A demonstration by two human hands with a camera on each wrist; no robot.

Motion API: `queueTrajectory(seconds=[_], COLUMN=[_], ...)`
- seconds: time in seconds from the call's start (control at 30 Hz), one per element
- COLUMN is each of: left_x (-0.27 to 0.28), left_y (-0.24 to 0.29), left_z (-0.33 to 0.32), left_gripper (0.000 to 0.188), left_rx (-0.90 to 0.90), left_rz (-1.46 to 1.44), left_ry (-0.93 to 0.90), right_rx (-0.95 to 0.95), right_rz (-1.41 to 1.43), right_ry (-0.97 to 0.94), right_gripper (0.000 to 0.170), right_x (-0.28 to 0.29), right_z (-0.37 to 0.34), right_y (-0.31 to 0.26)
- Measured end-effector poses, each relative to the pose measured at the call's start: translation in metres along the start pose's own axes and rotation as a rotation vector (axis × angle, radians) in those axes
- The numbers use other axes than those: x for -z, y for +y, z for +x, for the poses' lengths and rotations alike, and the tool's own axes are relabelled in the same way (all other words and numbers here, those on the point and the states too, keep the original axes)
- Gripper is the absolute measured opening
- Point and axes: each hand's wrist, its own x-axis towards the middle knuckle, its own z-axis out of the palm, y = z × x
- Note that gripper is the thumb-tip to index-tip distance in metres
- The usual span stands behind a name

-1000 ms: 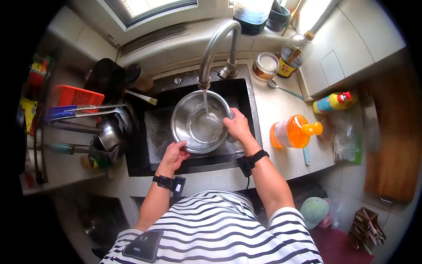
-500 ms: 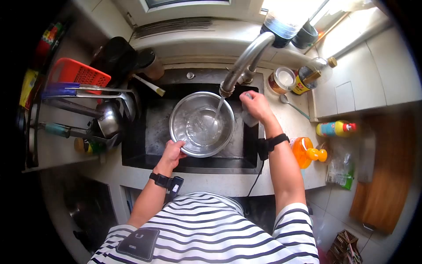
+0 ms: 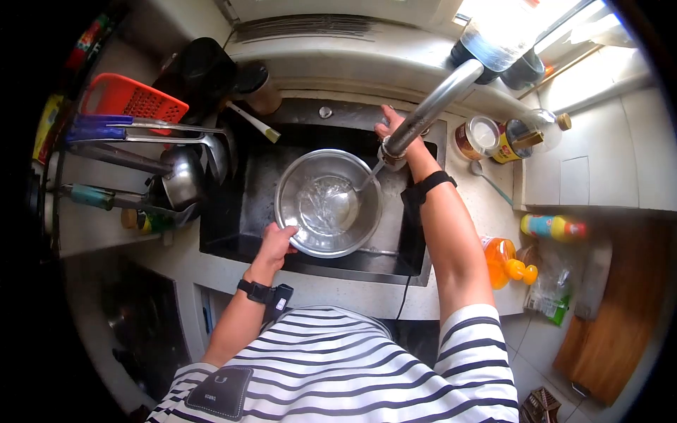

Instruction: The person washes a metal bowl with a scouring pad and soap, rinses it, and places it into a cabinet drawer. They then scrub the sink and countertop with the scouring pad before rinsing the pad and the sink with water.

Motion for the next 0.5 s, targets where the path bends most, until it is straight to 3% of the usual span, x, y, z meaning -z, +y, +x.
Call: queueTrajectory(seconds=[0.07,0.13,0.17,0.27,0.37,0.5], left_x=[0.000,0.005,0.007,0.005,0.014,0.043], left_y=[0.006,0.000,-0.001,-0.003,-0.014,-0.013], left_z=[-0.007,-0.005,-0.003,-0.003,0.003,0.023], left_gripper=[0.018,0.021,0.022,0.016,0.015,0.019], left_rx=[0.013,0.026,0.026,0.042,0.032,-0.011], left_rz=[-0.006,-0.022,-0.028,-0.073,-0.124,-0.101], left_ry=[0.005,-0.010,-0.023,0.004,0.015,0.085], right_rx=[0.038,-0.232,-0.128,-0.003,-0.090,-0.315], right_rz=[0.034,0.255,0.408,0.368,0.570,0.612], right_ry=[0.134,-0.057,0.027,0.153,0.035,0.045], right_gripper=[0.057,0.064,0.063,0.056,0.046,0.036], right_x=[0.003,0.045,0.017,0.016,0.028,0.028], right_z=[0.005,-0.009,0.010,-0.010,-0.046,-0.108], right_y=[0.004,-0.039,0.001,-0.001,0.008,0.024])
